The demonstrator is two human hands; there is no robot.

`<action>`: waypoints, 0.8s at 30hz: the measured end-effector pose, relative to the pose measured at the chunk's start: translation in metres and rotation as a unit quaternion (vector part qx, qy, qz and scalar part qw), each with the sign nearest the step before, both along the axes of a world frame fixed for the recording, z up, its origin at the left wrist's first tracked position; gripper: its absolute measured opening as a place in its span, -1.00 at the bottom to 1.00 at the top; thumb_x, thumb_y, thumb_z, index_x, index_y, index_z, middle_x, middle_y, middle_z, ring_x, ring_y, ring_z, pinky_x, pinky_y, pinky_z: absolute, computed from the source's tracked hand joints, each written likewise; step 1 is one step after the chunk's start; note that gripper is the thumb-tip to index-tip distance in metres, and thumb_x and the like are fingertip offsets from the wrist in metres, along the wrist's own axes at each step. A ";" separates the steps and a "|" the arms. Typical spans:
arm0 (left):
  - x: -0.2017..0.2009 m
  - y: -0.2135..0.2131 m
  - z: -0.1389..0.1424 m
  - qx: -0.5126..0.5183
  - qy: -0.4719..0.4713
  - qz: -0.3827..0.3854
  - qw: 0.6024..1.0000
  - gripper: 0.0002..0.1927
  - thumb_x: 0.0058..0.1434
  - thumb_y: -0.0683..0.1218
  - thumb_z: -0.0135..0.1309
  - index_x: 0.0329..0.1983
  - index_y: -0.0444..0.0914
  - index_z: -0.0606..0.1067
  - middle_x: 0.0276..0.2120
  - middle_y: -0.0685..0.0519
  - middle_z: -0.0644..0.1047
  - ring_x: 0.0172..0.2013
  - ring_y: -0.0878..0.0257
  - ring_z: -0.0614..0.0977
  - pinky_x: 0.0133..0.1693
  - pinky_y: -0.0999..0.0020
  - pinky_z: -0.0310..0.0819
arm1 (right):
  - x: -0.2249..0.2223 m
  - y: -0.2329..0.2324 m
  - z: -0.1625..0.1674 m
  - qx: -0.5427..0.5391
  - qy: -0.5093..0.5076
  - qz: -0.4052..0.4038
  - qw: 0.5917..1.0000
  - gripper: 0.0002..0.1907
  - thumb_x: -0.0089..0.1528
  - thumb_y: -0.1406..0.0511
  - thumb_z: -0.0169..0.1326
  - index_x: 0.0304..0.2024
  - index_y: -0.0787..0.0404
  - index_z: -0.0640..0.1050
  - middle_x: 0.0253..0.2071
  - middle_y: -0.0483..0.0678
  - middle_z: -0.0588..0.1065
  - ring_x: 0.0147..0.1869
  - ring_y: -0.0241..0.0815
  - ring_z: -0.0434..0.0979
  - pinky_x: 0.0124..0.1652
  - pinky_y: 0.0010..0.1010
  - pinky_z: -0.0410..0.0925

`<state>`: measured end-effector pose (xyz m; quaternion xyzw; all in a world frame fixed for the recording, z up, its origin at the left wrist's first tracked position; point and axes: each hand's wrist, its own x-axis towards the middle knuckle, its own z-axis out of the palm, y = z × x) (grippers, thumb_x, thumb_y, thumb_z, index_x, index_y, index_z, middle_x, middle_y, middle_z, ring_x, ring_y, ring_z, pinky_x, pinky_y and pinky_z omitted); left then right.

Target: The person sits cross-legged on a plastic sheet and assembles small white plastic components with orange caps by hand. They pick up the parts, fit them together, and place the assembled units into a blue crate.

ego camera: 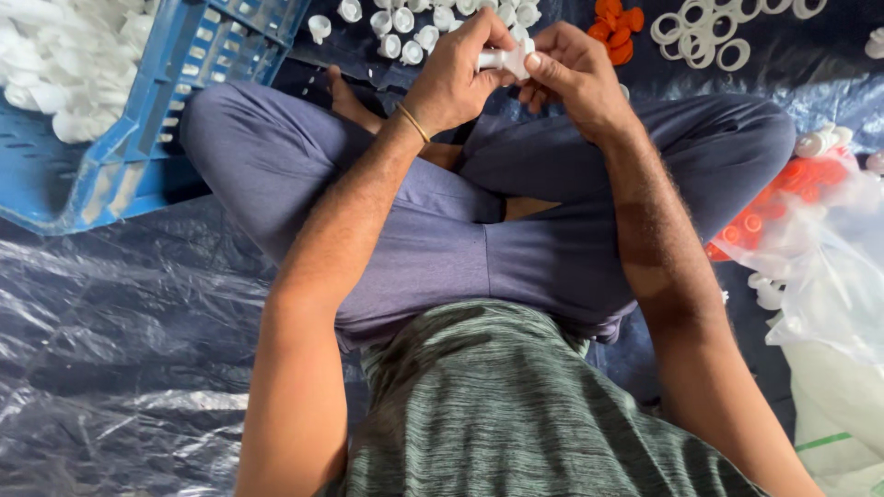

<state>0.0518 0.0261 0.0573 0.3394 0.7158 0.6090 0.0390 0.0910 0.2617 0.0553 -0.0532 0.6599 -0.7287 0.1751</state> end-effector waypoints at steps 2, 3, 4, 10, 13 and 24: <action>0.000 -0.001 -0.004 -0.001 -0.017 0.007 1.000 -0.68 0.29 -0.24 0.31 -0.06 -0.30 0.38 -0.22 -0.03 0.62 -0.14 0.12 0.72 -0.14 0.29 0.57 | 0.001 0.000 0.000 0.002 0.031 0.013 0.999 -0.63 0.44 0.25 0.20 0.13 0.34 0.40 -0.03 0.04 0.56 -0.05 -0.27 0.63 -0.13 -0.46 0.54; 0.001 -0.002 -0.007 -0.001 -0.026 0.010 1.000 -0.68 0.30 -0.23 0.30 -0.05 -0.31 0.38 -0.22 -0.03 0.63 -0.14 0.11 0.72 -0.14 0.28 0.57 | 0.001 0.000 0.001 0.009 0.048 0.020 0.999 -0.63 0.44 0.29 0.22 0.16 0.34 0.40 0.00 0.04 0.55 0.00 -0.27 0.63 -0.07 -0.45 0.55; 0.002 -0.002 -0.010 -0.005 -0.018 0.019 1.000 -0.68 0.29 -0.21 0.32 -0.05 -0.31 0.39 -0.22 -0.04 0.62 -0.15 0.09 0.71 -0.15 0.27 0.56 | 0.002 0.000 0.002 0.016 0.065 0.027 0.997 -0.61 0.44 0.33 0.24 0.19 0.35 0.39 0.04 0.05 0.55 0.05 -0.27 0.62 -0.01 -0.45 0.56; 0.002 -0.003 -0.014 0.014 -0.082 0.012 0.996 -0.71 0.34 -0.17 0.31 -0.07 -0.27 0.39 -0.26 0.02 0.58 -0.30 0.22 0.63 -0.31 0.33 0.51 | 0.008 -0.009 0.019 0.094 0.185 0.042 0.977 -0.63 0.43 0.49 0.33 0.19 0.38 0.44 0.07 0.03 0.52 0.18 -0.26 0.58 0.17 -0.43 0.53; 0.002 -0.007 -0.016 0.032 -0.359 -0.041 0.932 -0.75 0.35 -0.13 0.23 -0.12 -0.26 0.36 -0.37 0.05 0.53 -0.53 0.38 0.49 -0.61 0.45 0.31 | 0.011 -0.013 0.027 0.269 0.356 0.038 0.894 -0.57 0.26 0.49 0.44 0.07 0.39 0.50 0.10 0.09 0.50 0.17 -0.21 0.57 0.08 -0.39 0.54; -0.006 0.006 -0.043 0.044 -0.051 0.006 0.998 -0.69 0.15 -0.14 0.32 -0.14 -0.24 0.44 -0.33 0.12 0.53 -0.37 0.30 0.62 -0.47 0.37 0.56 | 0.000 -0.021 0.015 0.280 0.027 -0.019 0.959 -0.50 0.56 0.13 -0.05 -0.34 0.37 0.54 -0.55 -0.06 0.42 -0.52 -0.34 0.32 -0.49 -0.43 0.19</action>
